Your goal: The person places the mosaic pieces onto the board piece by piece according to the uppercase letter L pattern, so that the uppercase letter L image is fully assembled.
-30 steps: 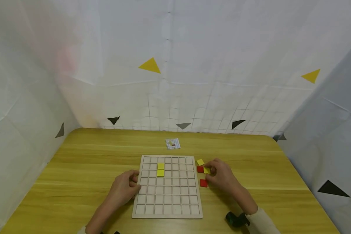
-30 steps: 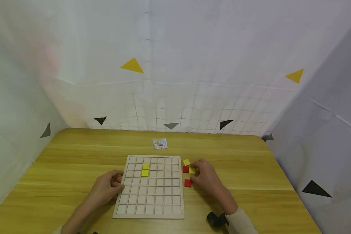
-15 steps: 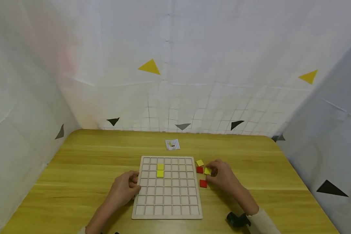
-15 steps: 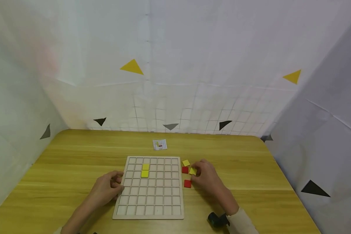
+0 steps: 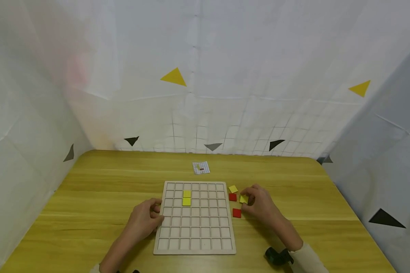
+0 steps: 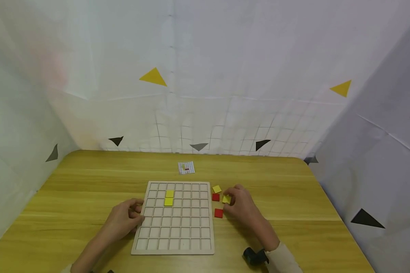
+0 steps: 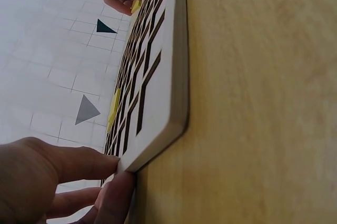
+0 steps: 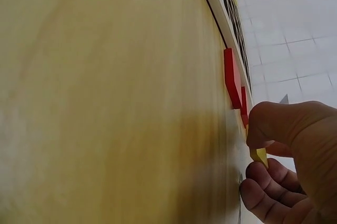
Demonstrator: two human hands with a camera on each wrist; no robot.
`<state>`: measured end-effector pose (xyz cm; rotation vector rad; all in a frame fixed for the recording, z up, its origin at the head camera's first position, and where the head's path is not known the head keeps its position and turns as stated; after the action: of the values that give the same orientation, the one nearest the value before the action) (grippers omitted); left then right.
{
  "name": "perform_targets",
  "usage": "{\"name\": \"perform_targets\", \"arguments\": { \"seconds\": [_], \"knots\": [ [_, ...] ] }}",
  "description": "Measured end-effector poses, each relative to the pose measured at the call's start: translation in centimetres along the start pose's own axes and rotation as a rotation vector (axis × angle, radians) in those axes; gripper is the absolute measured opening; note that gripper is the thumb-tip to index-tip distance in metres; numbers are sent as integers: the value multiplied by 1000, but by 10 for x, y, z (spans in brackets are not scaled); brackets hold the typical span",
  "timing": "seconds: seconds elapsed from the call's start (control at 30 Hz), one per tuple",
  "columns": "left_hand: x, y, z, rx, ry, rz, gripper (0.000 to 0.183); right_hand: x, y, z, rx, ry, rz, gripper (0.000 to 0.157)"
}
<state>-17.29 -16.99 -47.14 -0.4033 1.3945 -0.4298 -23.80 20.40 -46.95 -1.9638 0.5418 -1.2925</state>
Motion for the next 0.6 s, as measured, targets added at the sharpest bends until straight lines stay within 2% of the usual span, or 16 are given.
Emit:
{"name": "perform_targets", "arguments": {
  "seconds": [0.6],
  "knots": [
    [-1, 0, 1, 3, 3, 25, 49, 7, -2, 1, -15, -60, 12, 32]
  ]
}}
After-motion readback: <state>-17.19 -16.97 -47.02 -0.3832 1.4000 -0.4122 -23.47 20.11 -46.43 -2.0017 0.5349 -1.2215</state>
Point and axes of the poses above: each hand's wrist, its own z-axis away from the middle knuckle, its own y-axis out of the palm, x = y × z, the point moved 4 cm from there along -z, towards the middle knuckle, and after that the axes turned 2 degrees about -z, right-handed, at the moved point
